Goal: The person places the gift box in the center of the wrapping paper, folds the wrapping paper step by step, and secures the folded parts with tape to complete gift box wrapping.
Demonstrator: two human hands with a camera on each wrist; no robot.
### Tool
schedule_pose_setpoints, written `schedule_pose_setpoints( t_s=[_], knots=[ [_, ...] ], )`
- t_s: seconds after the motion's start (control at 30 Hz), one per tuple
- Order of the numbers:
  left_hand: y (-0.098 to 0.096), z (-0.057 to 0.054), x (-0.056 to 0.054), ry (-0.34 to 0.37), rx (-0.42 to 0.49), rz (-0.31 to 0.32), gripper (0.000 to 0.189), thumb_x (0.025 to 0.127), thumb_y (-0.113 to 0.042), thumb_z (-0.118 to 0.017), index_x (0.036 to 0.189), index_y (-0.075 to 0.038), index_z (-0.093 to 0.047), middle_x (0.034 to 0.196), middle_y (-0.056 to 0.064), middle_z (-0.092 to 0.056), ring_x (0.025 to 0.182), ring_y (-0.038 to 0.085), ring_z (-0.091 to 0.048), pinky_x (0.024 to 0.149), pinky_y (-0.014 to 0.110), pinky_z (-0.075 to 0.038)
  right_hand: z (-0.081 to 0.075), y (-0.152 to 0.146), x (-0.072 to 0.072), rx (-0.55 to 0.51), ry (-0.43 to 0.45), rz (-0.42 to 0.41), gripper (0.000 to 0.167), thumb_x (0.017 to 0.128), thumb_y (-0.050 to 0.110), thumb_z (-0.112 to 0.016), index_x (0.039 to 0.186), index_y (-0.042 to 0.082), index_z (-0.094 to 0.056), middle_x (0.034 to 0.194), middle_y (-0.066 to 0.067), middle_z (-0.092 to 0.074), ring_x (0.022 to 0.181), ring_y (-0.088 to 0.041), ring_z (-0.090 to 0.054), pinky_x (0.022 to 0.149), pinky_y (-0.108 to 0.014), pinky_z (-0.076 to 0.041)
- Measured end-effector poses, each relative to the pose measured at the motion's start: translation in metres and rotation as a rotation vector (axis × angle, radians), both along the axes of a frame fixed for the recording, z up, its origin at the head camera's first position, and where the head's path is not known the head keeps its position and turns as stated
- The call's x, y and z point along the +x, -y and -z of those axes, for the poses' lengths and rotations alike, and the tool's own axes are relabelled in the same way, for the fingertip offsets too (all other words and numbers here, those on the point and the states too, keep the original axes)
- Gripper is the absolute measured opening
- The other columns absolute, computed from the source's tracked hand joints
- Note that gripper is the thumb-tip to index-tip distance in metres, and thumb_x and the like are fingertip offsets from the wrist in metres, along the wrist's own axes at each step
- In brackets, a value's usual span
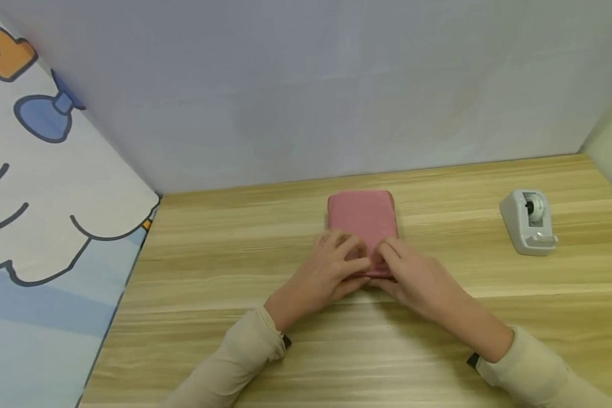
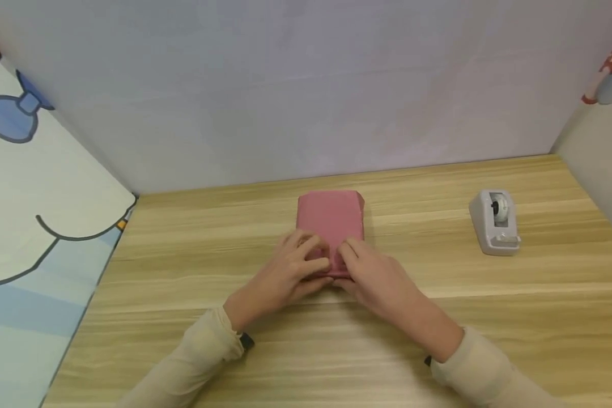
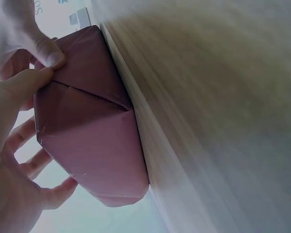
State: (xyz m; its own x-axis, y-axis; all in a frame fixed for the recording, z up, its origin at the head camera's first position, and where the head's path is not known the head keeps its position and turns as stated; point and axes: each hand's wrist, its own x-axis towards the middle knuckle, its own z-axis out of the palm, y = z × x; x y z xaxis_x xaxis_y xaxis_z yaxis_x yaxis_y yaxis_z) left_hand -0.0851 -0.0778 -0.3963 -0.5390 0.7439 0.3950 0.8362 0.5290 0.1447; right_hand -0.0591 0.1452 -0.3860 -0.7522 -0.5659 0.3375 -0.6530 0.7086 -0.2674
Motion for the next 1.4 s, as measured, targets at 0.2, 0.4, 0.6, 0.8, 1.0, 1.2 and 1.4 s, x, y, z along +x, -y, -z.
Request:
schedule_pose_setpoints(
  t_s=[0.2,0.4,0.6,0.8,1.0,1.2,1.4],
  knots=[
    [0.002,-0.002,0.001,0.003,0.034,-0.012,0.007,0.096,-0.031,-0.077,0.097,-0.026,-0.072,0.106,-0.003,-0.059,0.1,0.018,-0.049,0.096,0.043,-0.045,-0.002,0.0,0.0,-0.054,0.007,-0.01,0.036,0.083,0.018,-0.089,0.106,0.007,-0.062,0.097,-0.001,-0.062,0.08,-0.01,-0.061,0.066,-0.026,-0.057],
    [0.007,-0.001,0.002,-0.012,0.04,-0.032,0.011,0.096,-0.031,-0.076,0.091,-0.024,-0.069,0.103,-0.002,-0.058,0.096,0.018,-0.049,0.095,0.043,-0.046,-0.009,-0.019,-0.002,-0.187,0.224,-0.015,0.029,0.092,0.014,-0.08,0.117,0.011,-0.066,0.099,0.003,-0.067,0.084,-0.008,-0.064,0.073,-0.028,-0.059],
    [0.007,-0.001,0.001,-0.007,0.053,-0.034,0.013,0.097,-0.031,-0.075,0.089,-0.023,-0.068,0.101,-0.002,-0.057,0.095,0.019,-0.048,0.097,0.044,-0.045,-0.015,-0.08,0.003,-0.303,0.255,0.278,0.02,0.1,0.015,-0.07,0.12,0.008,-0.072,0.102,-0.008,-0.076,0.086,0.009,-0.058,0.075,-0.014,-0.052],
    [0.0,-0.002,0.0,-0.002,0.041,-0.012,0.01,0.098,-0.031,-0.074,0.093,-0.024,-0.07,0.101,-0.001,-0.055,0.095,0.019,-0.048,0.097,0.045,-0.045,-0.016,-0.155,0.007,-0.291,0.219,0.608,0.03,0.107,0.02,-0.056,0.124,-0.001,-0.069,0.107,-0.027,-0.069,0.083,0.007,-0.055,0.061,-0.011,-0.04],
    [-0.003,0.0,0.0,-0.004,0.028,-0.005,0.008,0.098,-0.031,-0.073,0.096,-0.024,-0.071,0.102,-0.002,-0.055,0.096,0.018,-0.048,0.098,0.045,-0.046,-0.011,-0.199,0.003,-0.204,0.275,0.769,0.043,0.106,0.021,-0.048,0.128,-0.013,-0.061,0.126,-0.041,-0.056,0.101,-0.055,-0.055,0.063,-0.041,-0.046],
    [-0.003,-0.001,0.001,0.003,0.026,-0.013,0.009,0.098,-0.031,-0.073,0.094,-0.024,-0.07,0.101,-0.001,-0.054,0.097,0.019,-0.047,0.098,0.045,-0.045,-0.002,-0.214,-0.003,-0.169,0.33,0.751,0.048,0.107,0.021,-0.046,0.12,-0.023,-0.058,0.132,-0.056,-0.042,0.127,-0.074,-0.033,0.102,-0.085,-0.026],
    [-0.002,-0.002,0.001,0.005,0.012,-0.019,0.009,0.099,-0.032,-0.073,0.095,-0.024,-0.069,0.102,-0.001,-0.053,0.097,0.019,-0.047,0.098,0.046,-0.045,-0.001,-0.219,-0.011,-0.183,0.41,0.755,0.046,0.108,0.022,-0.05,0.121,-0.022,-0.058,0.127,-0.051,-0.049,0.107,-0.063,-0.05,0.08,-0.058,-0.053]
  ],
)
